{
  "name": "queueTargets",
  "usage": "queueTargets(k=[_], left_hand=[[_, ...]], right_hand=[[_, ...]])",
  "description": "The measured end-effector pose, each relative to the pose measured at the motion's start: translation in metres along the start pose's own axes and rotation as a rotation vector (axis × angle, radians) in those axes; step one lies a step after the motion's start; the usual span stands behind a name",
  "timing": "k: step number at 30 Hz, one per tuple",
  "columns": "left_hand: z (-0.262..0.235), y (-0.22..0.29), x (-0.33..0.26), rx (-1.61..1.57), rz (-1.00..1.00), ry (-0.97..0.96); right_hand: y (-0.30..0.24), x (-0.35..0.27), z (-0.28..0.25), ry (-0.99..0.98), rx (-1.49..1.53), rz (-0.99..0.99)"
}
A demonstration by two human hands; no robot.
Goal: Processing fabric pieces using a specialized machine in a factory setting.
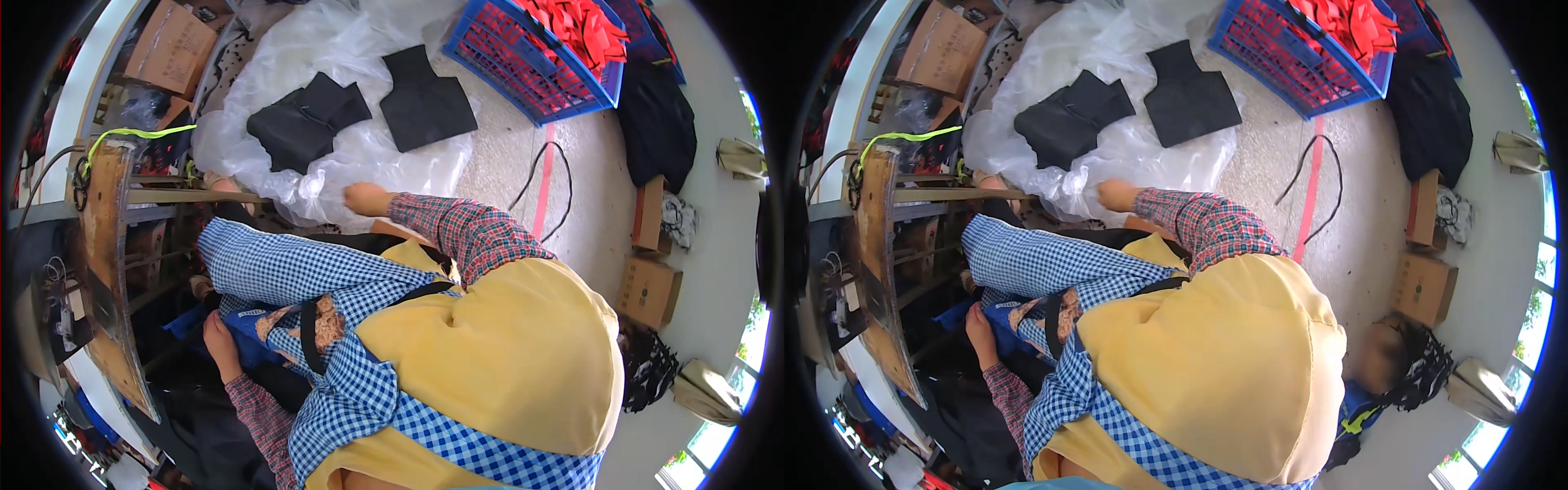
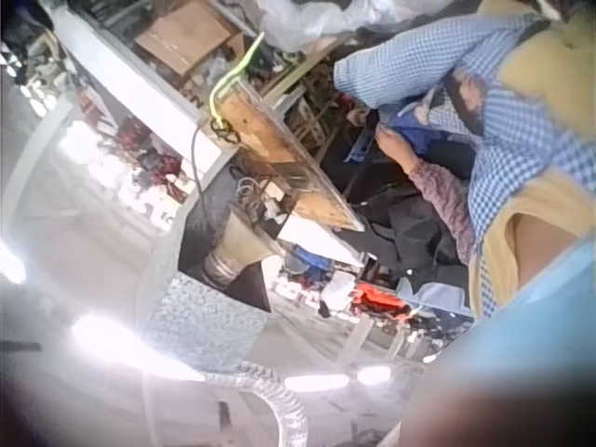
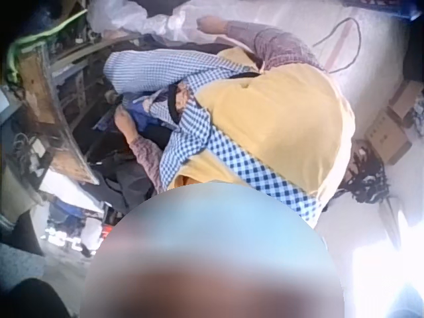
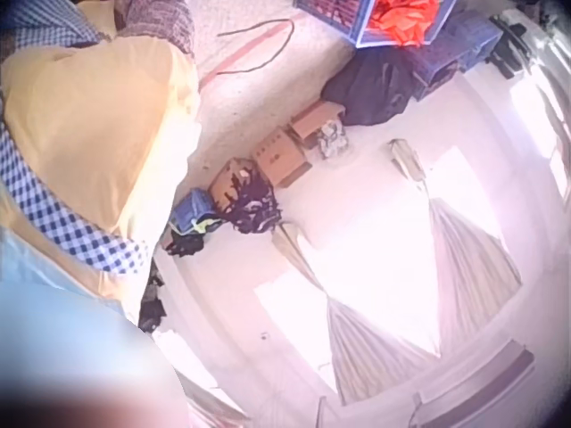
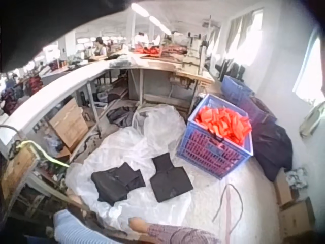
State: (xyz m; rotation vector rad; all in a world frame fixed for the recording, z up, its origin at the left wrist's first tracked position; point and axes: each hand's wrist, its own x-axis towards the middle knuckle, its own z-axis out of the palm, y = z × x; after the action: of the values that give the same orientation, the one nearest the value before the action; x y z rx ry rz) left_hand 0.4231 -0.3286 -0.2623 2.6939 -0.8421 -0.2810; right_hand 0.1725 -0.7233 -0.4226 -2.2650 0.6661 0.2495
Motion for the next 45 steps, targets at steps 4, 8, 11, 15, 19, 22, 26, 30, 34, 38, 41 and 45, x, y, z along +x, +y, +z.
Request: queueTargets(k=[4,8,11,15,19,22,26,30,34,38,41,45], left_hand=[[0.004,-0.012,-0.004,-0.076,-0.01,0.017],[0.006,-0.01,0.001,-0.074,0.01,0.042],[-0.018,0.015,-0.012,-0.064,-0.011,0.091],[-0.066,0.064,-0.021,-0.194,-0.011,0.109],[-0.092,0.086,-0.029,-0.241,-0.006,0.133],[-0.113,0.084,-0.05,-0.22,-0.025,0.202],[-0.128,0.056,-0.084,-0.09,-0.066,0.299],[-0.139,0.036,-0.115,-0.012,-0.148,0.361],[-0.145,0.014,-0.138,-0.021,-0.207,0.405],[-0.148,-0.007,-0.158,0.006,-0.226,0.46],[-0.153,-0.026,-0.173,0.011,-0.229,0.519],[-0.161,-0.055,-0.151,0.097,-0.27,0.61]], right_hand=[[0.078,-0.062,0.028,-0.248,-0.182,0.157],[0.109,-0.105,0.048,-0.49,-0.268,0.237],[0.105,-0.087,0.048,-0.546,-0.341,0.17],[0.078,-0.036,0.037,-0.418,-0.308,0.073],[0.026,0.003,0.007,-0.171,-0.073,-0.028],[-0.047,0.031,-0.017,-0.148,0.337,0.047],[-0.15,0.035,-0.043,-0.242,0.807,0.096],[-0.191,0.04,-0.032,0.019,0.476,-0.417],[-0.204,0.053,-0.05,0.029,0.469,-0.469],[-0.181,0.07,-0.039,0.211,0.372,-0.346],[-0.17,0.077,-0.031,0.259,0.173,-0.302],[-0.143,0.069,-0.051,0.279,0.079,-0.335]])
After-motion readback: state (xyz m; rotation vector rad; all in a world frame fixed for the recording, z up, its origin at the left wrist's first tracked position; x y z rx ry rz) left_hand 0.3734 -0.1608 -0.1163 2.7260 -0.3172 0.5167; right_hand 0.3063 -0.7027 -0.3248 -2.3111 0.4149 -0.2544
